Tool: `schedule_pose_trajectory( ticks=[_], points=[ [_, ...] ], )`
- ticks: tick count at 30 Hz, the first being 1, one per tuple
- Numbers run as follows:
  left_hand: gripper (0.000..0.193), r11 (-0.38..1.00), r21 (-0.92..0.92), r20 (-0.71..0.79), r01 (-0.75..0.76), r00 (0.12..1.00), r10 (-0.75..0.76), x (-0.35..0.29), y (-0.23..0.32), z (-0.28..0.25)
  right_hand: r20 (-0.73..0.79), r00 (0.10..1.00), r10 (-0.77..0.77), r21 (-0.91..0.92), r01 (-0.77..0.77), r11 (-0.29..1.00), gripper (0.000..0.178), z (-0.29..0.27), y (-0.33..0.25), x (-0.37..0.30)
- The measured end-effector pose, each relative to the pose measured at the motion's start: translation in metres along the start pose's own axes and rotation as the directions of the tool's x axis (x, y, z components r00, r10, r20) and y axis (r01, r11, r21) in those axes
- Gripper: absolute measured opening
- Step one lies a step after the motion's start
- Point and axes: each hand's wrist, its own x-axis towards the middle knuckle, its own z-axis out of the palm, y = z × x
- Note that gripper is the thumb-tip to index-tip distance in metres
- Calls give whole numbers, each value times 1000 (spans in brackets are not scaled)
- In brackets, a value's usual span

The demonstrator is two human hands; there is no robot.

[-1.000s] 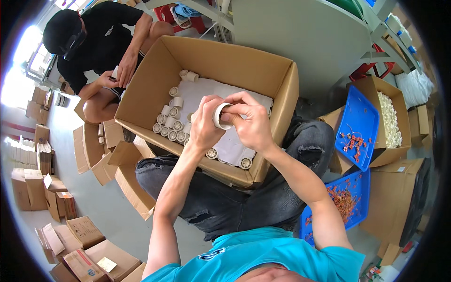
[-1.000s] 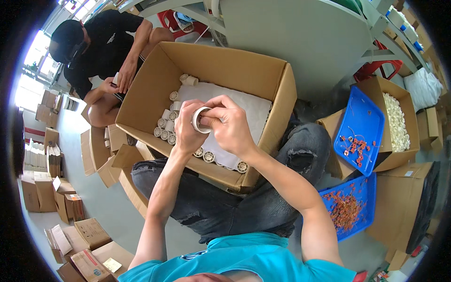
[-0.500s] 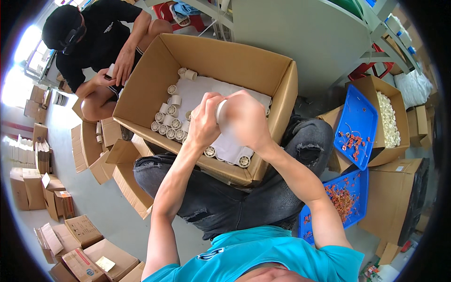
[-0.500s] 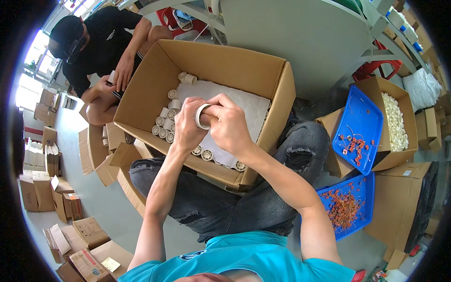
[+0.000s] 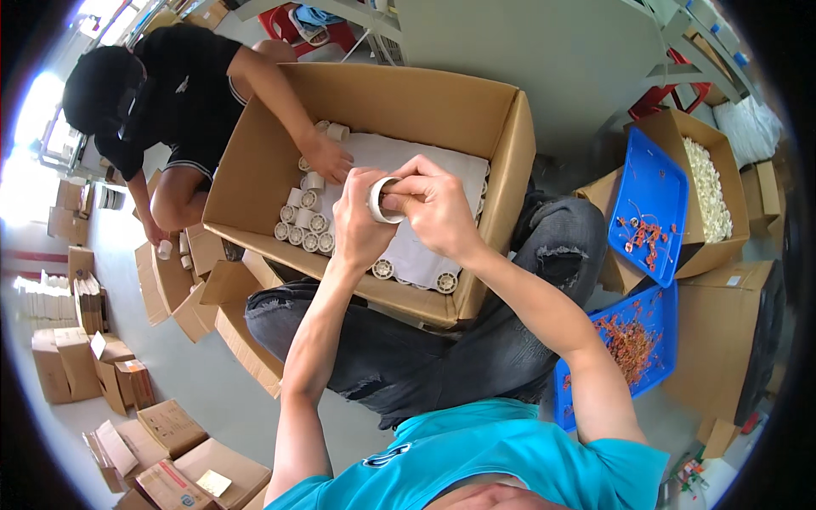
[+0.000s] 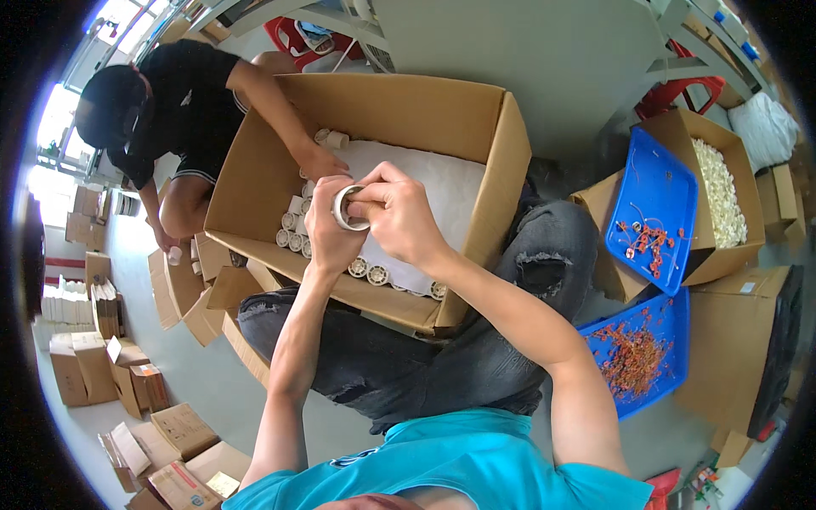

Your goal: The person applies glue to small circular electronic components using a stick, then organizes them into a foam-lined cardboard box.

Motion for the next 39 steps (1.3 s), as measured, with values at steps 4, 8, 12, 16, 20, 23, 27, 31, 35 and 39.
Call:
schedule_pose_trajectory(
  ticks=[4, 8, 12, 16, 20, 23, 27, 31, 35, 39],
  points=[
    [54, 999, 35, 7, 1, 1000, -1, -3, -4, 1, 42, 998, 37, 12, -37, 999, 9, -2, 1, 1],
    [49, 997, -65, -67, -35, 997, 31, 3, -3, 5, -47, 976, -212, -160, 202, 966, 10, 3, -2, -4],
    [47, 999, 9, -167, -44, 985, 45, 7, -2, 14, -97, 960, -263, -256, 232, 939, 9, 2, -13, -1],
    [52, 993, 87, -208, -85, 973, 101, 7, -5, 21, -148, 963, -225, -231, 187, 955, 8, 0, -10, 0],
    [53, 993, 34, -248, -116, 961, 121, 2, -10, 23, -138, 983, -123, -60, 115, 992, 9, 3, -8, 1],
    [54, 985, 65, -218, -160, 961, 170, 1, -16, 23, -104, 994, -16, 44, 21, 999, 10, 0, -5, 2],
    [56, 987, 39, -195, -156, 967, 161, 0, -18, 20, -120, 988, -102, -5, 103, 995, 10, 1, -3, 1],
    [55, 989, 31, -142, -142, 979, 145, 4, -11, 20, -118, 971, -207, -172, 185, 968, 10, -1, -1, 0],
    [52, 993, 36, -92, -108, 989, 111, 3, -14, 20, -100, 978, -184, -205, 161, 965, 11, -1, 3, 1],
    [53, 994, 105, -27, -25, 999, 28, 8, -10, 18, -73, 986, -150, -206, 133, 969, 12, -5, 5, 5]
  ],
)
